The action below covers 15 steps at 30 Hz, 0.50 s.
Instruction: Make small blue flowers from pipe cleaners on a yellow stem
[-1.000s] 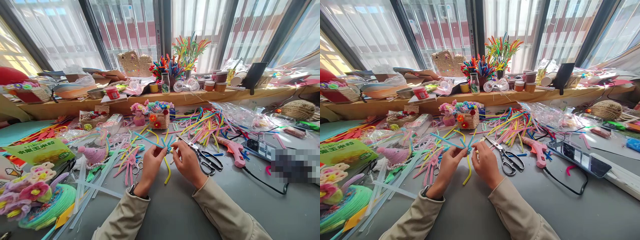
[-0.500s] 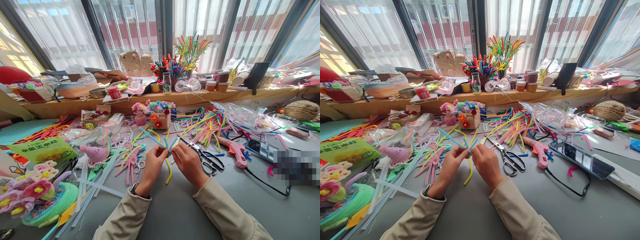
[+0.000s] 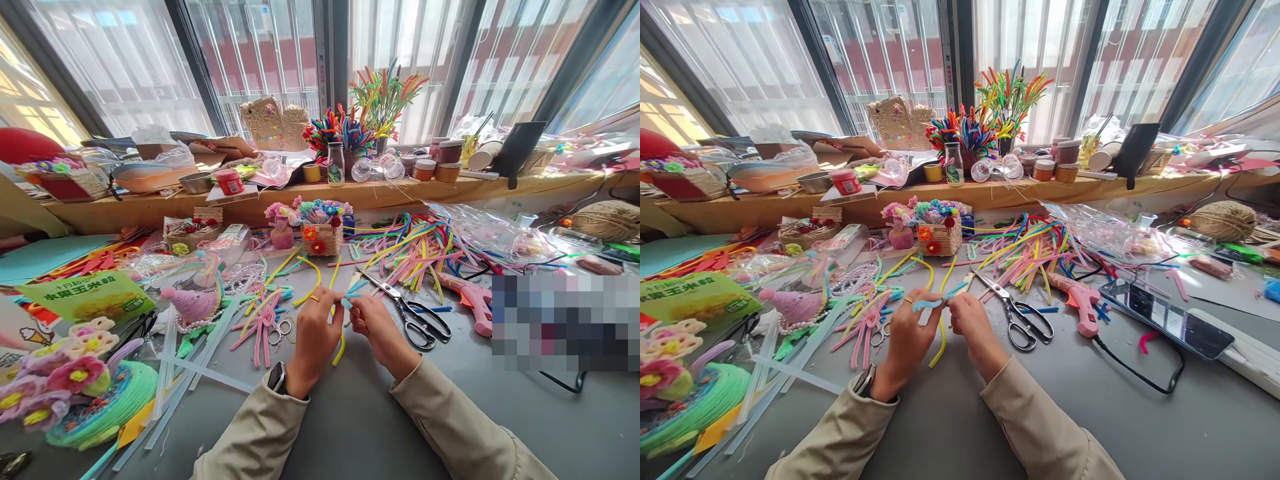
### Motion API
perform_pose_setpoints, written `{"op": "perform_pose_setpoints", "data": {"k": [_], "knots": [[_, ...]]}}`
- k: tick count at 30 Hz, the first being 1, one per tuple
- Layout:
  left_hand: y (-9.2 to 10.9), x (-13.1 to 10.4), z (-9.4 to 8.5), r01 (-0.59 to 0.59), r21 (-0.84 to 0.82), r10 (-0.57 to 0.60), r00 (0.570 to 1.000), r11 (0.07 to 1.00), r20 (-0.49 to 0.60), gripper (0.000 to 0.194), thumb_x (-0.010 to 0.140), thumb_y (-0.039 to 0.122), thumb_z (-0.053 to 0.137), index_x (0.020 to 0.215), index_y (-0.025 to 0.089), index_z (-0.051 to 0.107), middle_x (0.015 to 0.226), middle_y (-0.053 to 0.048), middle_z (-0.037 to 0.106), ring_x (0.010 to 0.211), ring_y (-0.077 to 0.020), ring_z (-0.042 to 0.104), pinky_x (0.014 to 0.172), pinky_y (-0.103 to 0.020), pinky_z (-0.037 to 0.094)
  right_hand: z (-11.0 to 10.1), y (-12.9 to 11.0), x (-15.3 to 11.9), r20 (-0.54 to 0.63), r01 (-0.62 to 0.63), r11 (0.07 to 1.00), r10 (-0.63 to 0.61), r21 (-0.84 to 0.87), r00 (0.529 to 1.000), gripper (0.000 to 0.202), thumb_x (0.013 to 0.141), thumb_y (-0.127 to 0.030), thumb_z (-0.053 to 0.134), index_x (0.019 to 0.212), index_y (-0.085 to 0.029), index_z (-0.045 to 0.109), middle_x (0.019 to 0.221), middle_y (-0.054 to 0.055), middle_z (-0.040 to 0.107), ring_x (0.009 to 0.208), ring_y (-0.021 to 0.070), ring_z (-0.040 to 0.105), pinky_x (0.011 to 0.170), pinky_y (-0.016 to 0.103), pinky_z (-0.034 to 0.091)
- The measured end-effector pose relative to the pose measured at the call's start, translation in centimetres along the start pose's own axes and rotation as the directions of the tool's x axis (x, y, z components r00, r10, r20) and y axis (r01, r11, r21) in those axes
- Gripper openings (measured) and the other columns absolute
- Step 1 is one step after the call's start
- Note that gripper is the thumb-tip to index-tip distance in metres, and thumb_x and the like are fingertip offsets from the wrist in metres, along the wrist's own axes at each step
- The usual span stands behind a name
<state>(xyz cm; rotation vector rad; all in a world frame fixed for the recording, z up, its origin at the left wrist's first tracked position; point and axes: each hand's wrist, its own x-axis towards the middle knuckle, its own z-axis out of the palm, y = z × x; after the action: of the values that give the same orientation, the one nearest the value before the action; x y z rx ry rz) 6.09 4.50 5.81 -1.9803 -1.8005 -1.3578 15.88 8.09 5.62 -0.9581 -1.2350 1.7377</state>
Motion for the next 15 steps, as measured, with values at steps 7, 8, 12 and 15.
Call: {"op": "perform_pose_setpoints", "data": {"k": [7,8,12,15], "knots": [[-0.2,0.5,-0.6,0.342,-0.297,-0.327,0.94,0.892,0.098,0.013,0.069,0.029,0.052,0.065,0.016,0.054,0.062,0.0,0.057,0.058,-0.0125,0.054,0.057,-0.023,0.042,-1.2,-0.8,0.2,0.124,0.015,0.996,-0.025,0.085,0.992,0.011,0.064,-0.024,0.052,0.06,-0.016,0.046,0.05,-0.006,0.04,0.042,0.0041,0.03,0.041,0.018,0.021],[-0.2,0.7,-0.6,0.396,-0.356,-0.369,0.918,0.846,0.145,0.015,0.069,0.03,0.053,0.064,0.016,0.054,0.061,0.0,0.057,0.058,-0.0124,0.054,0.056,-0.023,0.042,-1.4,-0.9,0.3,0.118,0.05,0.996,-0.058,0.07,0.991,0.012,0.065,-0.026,0.053,0.061,-0.016,0.047,0.052,-0.005,0.042,0.043,0.0044,0.032,0.041,0.018,0.023],[-0.4,0.9,-0.6,0.515,-0.488,-0.441,0.857,0.705,0.268,0.017,0.066,0.032,0.056,0.063,0.015,0.054,0.059,0.0,0.057,0.059,-0.0125,0.054,0.057,-0.022,0.042,-1.6,-0.9,0.5,0.075,0.128,0.992,-0.126,-0.024,0.989,0.02,0.065,-0.035,0.056,0.061,-0.015,0.051,0.053,-0.005,0.044,0.045,0.0046,0.034,0.043,0.019,0.025],[-0.4,1.0,-0.5,0.542,-0.547,-0.453,0.839,0.638,0.303,0.017,0.064,0.031,0.058,0.062,0.015,0.054,0.058,0.001,0.057,0.059,-0.0116,0.054,0.058,-0.021,0.042,-1.6,-0.9,0.5,0.064,0.116,0.991,-0.113,-0.061,0.992,0.023,0.063,-0.037,0.058,0.063,-0.015,0.054,0.055,-0.004,0.046,0.046,0.0046,0.035,0.045,0.02,0.026]]}}
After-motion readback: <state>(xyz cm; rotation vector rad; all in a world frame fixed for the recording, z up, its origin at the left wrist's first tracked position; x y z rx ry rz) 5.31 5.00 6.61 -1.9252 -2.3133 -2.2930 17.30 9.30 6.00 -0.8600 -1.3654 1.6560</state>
